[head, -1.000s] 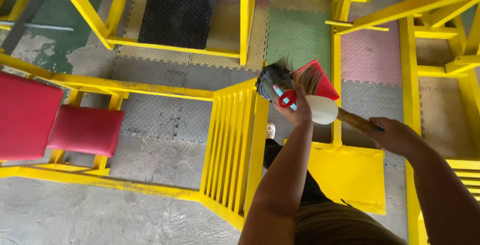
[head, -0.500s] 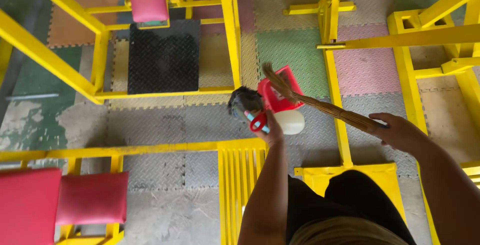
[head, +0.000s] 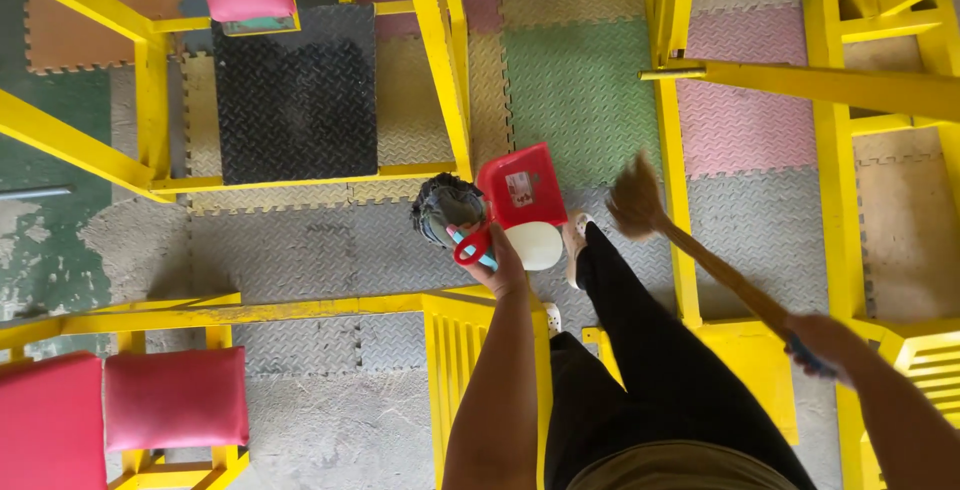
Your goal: Sweeping the floor of a weight training area in a gym using a broom and dustpan.
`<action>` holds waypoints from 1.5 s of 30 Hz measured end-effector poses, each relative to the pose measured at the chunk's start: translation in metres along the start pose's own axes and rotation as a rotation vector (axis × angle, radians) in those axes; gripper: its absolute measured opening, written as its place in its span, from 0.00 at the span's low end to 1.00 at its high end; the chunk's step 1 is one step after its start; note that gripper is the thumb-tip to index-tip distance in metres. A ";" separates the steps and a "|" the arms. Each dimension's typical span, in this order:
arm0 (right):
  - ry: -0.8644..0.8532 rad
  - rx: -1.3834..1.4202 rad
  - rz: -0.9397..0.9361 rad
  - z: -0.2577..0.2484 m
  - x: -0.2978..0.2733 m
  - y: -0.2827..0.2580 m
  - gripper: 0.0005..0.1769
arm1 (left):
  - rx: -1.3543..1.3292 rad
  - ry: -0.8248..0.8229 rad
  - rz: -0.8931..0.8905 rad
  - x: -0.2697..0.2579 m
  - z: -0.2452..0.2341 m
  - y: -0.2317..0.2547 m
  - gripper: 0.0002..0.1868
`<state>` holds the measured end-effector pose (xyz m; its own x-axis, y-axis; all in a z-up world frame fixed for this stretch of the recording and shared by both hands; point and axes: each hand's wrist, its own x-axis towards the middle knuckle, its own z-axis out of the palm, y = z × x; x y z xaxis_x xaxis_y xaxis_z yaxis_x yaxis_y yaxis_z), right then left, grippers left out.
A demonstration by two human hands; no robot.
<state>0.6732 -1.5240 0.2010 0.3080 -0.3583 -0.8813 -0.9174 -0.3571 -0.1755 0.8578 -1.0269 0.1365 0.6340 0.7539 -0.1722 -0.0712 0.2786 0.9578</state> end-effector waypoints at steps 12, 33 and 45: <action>-0.195 0.393 0.219 0.089 0.174 -0.099 0.15 | 0.308 -0.040 0.136 0.049 0.095 -0.055 0.19; 0.020 -0.588 -0.266 0.003 0.073 -0.320 0.49 | 0.163 0.246 0.165 0.118 0.234 -0.063 0.24; 0.051 -1.005 -0.378 0.056 0.155 -0.424 0.40 | 1.017 -0.240 0.470 0.131 0.277 -0.032 0.37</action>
<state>1.0957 -1.3799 0.1141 0.5599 -0.1032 -0.8221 -0.1399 -0.9897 0.0290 1.1562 -1.1017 0.1466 0.8481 0.4924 0.1958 0.2463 -0.6935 0.6770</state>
